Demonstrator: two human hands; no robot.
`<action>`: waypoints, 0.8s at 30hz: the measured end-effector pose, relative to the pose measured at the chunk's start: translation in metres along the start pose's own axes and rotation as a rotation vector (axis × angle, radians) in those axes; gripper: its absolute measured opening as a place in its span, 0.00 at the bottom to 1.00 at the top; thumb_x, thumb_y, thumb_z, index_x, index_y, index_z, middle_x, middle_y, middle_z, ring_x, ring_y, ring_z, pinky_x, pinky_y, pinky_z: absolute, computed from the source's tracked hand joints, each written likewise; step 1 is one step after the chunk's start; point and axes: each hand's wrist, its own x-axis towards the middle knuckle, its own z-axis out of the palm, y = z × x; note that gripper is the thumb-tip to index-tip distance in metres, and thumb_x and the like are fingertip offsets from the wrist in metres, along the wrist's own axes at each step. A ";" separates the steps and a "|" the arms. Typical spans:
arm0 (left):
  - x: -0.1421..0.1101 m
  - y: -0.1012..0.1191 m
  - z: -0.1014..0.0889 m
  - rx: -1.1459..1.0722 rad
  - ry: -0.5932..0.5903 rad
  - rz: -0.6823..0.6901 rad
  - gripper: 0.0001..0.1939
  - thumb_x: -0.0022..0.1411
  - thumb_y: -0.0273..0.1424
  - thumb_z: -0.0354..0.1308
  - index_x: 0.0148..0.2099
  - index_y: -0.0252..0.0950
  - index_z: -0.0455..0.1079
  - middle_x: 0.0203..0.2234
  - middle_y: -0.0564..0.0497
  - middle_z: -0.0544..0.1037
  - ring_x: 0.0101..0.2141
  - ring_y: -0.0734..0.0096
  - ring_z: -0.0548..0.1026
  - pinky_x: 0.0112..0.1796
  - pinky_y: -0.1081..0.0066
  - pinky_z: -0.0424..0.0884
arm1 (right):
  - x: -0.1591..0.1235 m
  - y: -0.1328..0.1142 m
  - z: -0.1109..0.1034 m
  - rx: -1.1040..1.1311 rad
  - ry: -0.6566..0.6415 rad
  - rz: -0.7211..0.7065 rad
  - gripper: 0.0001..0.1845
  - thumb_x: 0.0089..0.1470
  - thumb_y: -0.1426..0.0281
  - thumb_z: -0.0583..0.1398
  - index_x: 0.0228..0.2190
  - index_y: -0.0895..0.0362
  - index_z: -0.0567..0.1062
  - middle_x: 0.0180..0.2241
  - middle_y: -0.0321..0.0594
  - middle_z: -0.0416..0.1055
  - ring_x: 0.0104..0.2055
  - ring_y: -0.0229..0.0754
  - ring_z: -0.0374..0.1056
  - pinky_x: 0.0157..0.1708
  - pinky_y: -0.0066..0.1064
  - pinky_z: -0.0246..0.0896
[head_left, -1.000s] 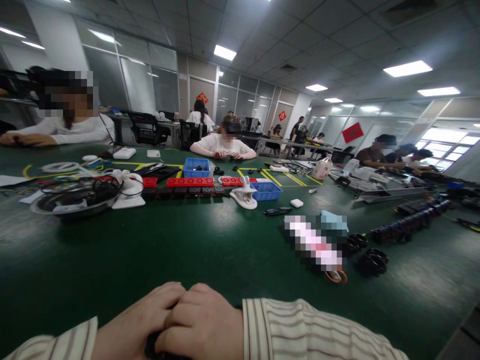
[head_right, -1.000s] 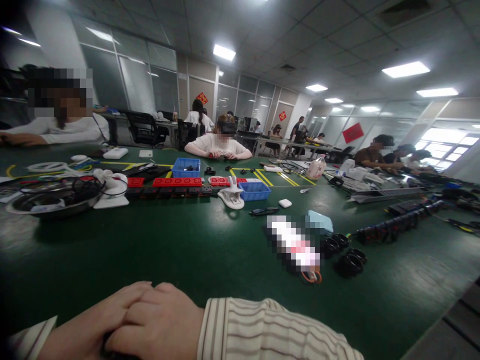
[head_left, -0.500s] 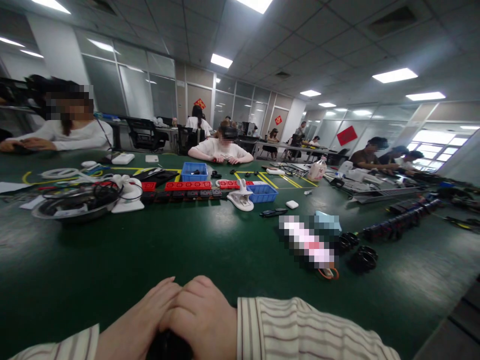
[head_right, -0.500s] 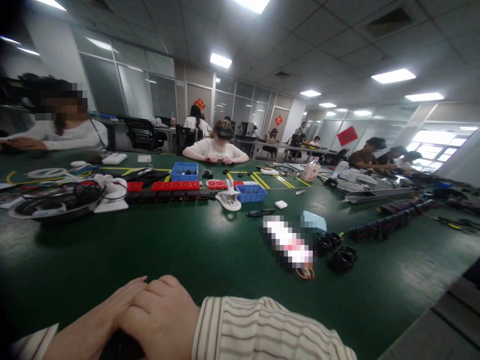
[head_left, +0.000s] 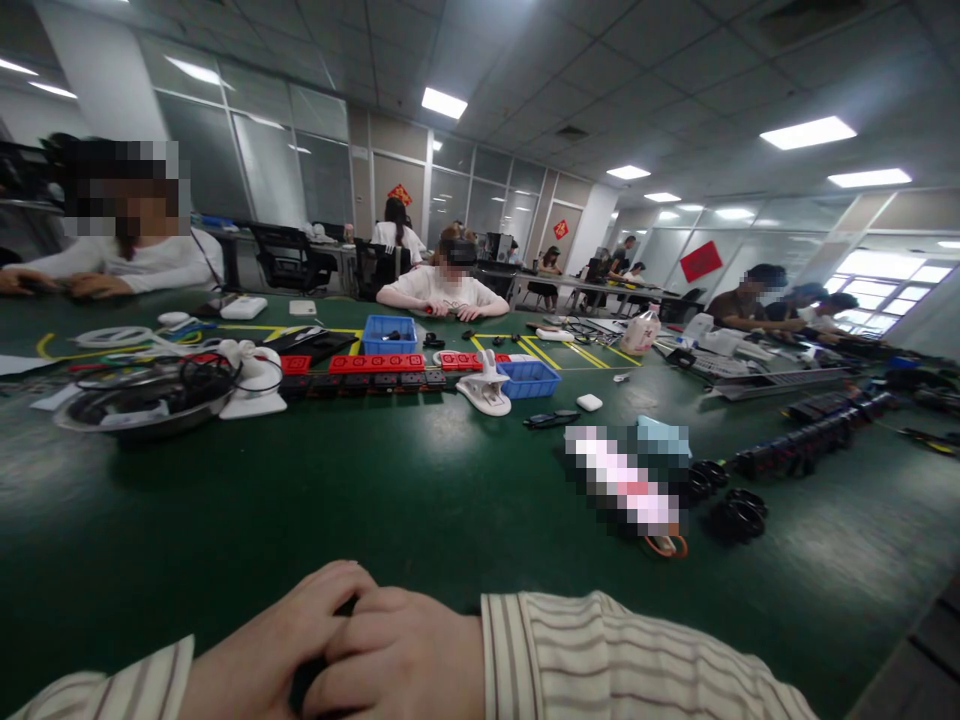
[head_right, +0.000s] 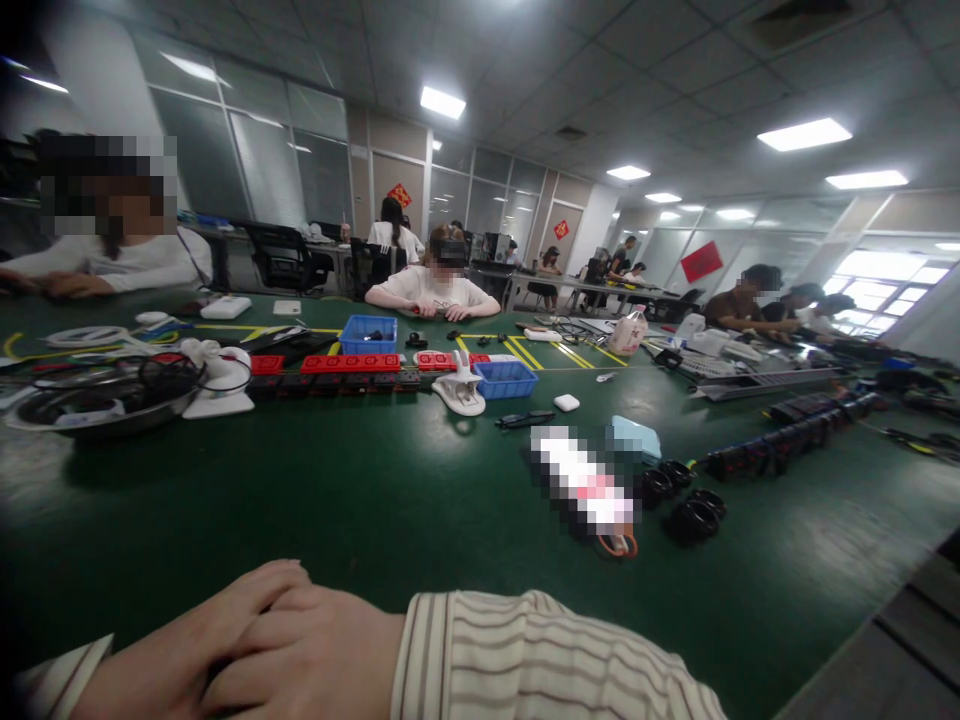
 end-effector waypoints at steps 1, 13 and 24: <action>0.001 0.002 -0.001 -0.016 -0.019 -0.016 0.24 0.40 0.36 0.65 0.42 0.38 0.67 0.37 0.51 0.70 0.37 0.60 0.72 0.39 0.68 0.72 | 0.000 0.000 0.000 -0.018 -0.009 -0.030 0.10 0.60 0.60 0.56 0.39 0.48 0.74 0.40 0.27 0.71 0.46 0.39 0.63 0.46 0.35 0.57; -0.018 -0.025 0.018 0.208 0.034 0.108 0.37 0.47 0.49 0.65 0.57 0.43 0.58 0.53 0.43 0.68 0.52 0.43 0.66 0.56 0.44 0.56 | 0.007 -0.005 0.000 0.003 0.134 0.284 0.32 0.52 0.42 0.50 0.36 0.58 0.70 0.35 0.37 0.72 0.39 0.40 0.64 0.37 0.35 0.58; -0.004 0.001 0.001 0.137 0.047 0.122 0.13 0.45 0.37 0.63 0.34 0.40 0.69 0.32 0.51 0.72 0.33 0.61 0.72 0.34 0.70 0.72 | 0.002 0.001 -0.004 0.009 0.096 0.023 0.14 0.57 0.55 0.57 0.33 0.51 0.76 0.36 0.27 0.73 0.42 0.40 0.62 0.45 0.35 0.54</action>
